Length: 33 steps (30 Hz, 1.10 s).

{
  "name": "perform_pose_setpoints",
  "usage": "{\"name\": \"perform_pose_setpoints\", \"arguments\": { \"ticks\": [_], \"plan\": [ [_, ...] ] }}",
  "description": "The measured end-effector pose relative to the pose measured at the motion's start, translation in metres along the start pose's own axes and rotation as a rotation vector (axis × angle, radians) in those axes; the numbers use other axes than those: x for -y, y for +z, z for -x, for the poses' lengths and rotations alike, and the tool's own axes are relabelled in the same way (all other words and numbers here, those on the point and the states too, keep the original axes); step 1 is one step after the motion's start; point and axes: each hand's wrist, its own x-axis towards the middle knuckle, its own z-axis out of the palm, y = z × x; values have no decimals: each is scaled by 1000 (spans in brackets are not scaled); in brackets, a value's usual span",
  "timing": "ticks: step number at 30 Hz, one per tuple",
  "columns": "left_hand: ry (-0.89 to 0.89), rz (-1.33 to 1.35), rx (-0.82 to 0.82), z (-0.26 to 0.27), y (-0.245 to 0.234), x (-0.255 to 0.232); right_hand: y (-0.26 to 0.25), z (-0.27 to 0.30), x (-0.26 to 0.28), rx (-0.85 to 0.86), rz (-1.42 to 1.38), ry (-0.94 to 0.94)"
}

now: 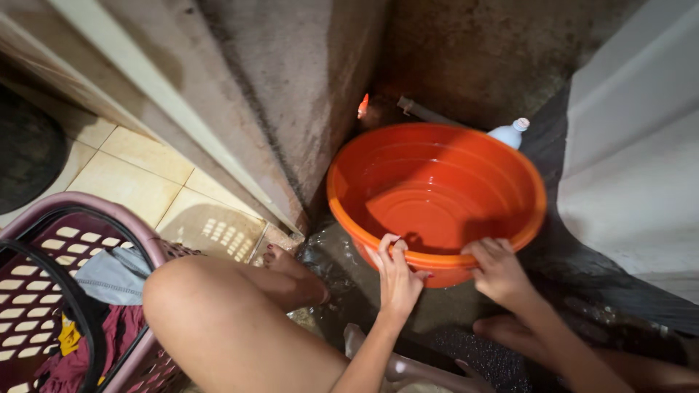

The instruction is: The person empties a bucket of water and then sorts clothing by moving individual items from a laundry basket into the bucket one at a time.

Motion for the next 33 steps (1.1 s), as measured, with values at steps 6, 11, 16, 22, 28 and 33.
{"name": "perform_pose_setpoints", "arguments": {
  "ticks": [6, 11, 16, 22, 28, 33],
  "plan": [
    [30, -168, 23, 18, 30, 53, 84, 27, -22, -30, -53, 105],
    [-136, -252, 129, 24, 44, 96, 127, 29, -9, 7, -88, 290],
    [-185, -290, 170, 37, 61, 136, 160, 32, 2, -24, -171, 357],
    [-321, -371, 321, 28, 74, 150, 167, 23, -13, 287, -177, 432],
    [-469, -386, 596, 5, 48, 114, -9, -88, -17, -435, -1481, 513],
    [-483, -348, 665, 1, 37, 103, -272, -182, -65, -1072, 12, 9]
  ]
}}
